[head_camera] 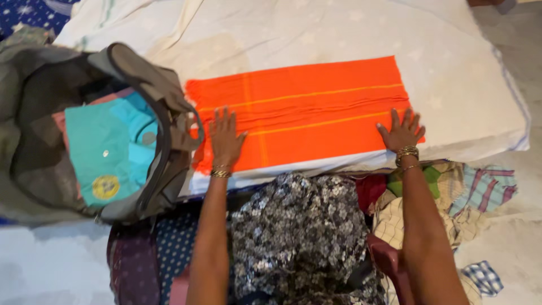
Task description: The person folds an orange cloth by hand on a bed.
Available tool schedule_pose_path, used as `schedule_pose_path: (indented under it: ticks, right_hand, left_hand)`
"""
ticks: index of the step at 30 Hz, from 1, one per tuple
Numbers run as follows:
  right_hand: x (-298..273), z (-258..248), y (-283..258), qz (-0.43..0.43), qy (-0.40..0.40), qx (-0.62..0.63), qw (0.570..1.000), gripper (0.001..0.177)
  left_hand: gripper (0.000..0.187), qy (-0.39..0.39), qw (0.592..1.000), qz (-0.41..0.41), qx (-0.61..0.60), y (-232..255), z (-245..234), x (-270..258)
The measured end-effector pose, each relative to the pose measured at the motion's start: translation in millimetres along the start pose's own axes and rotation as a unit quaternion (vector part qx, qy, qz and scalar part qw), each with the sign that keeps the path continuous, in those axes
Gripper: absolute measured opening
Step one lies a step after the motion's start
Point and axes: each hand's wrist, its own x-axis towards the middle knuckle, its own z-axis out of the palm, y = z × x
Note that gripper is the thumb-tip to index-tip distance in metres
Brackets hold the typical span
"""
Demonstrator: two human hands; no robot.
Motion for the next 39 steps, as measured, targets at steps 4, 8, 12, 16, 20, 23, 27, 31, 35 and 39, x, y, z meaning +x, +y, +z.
schedule_pose_path:
  ticks: [4, 8, 12, 16, 20, 23, 27, 31, 35, 39]
  right_hand:
    - [19.8, 15.8, -24.7, 0.182, 0.152, 0.016, 0.971, 0.087]
    - [53.7, 40.1, -98.0, -0.081, 0.199, 0.09, 0.973, 0.085]
    - [66.8, 67.3, -138.6, -0.138, 0.149, 0.022, 0.979, 0.079]
    - [91.7, 59.3, -91.3, 0.044, 0.13, -0.002, 0.991, 0.083]
    - [85.6, 29.6, -31.5, 0.209, 0.144, 0.034, 0.967, 0.086]
    - [65.5, 27.0, -8.6, 0.287, 0.115, 0.018, 0.951, 0.082]
    - [61.4, 33.1, -22.4, 0.151, 0.21, -0.027, 0.965, 0.074]
    - [52.5, 40.4, -101.1, -0.159, 0.149, -0.001, 0.976, 0.043]
    - [17.2, 69.3, -199.5, -0.36, 0.021, 0.022, 0.933, 0.075]
    - [24.0, 70.1, -197.5, -0.358, -0.093, -0.018, 0.929, 0.078]
  left_hand:
    - [0.076, -0.059, 0.995, -0.067, 0.052, -7.1, 0.6, -3.3]
    - [0.07, -0.06, 0.992, -0.091, 0.06, -1.6, -7.3, -1.3]
    - [0.067, 0.002, 0.998, -0.055, 0.031, -1.6, -7.2, -2.6]
    - [0.062, 0.006, 0.997, -0.067, 0.025, -2.5, -4.4, 2.3]
    - [0.062, 0.003, 0.997, -0.067, 0.044, -3.2, -3.4, -0.8]
    - [0.062, 0.039, 0.997, -0.043, 0.057, -4.5, -0.9, -1.0]
    - [0.06, 0.012, 0.997, -0.073, 0.031, -2.7, -0.9, -3.0]
    - [0.061, 0.014, 0.996, -0.078, 0.033, -5.0, 1.3, -4.1]
    - [0.062, 0.007, 0.995, -0.088, 0.044, -9.2, 8.1, -4.6]
    - [0.06, 0.022, 0.995, -0.071, 0.072, -11.9, 14.7, -5.8]
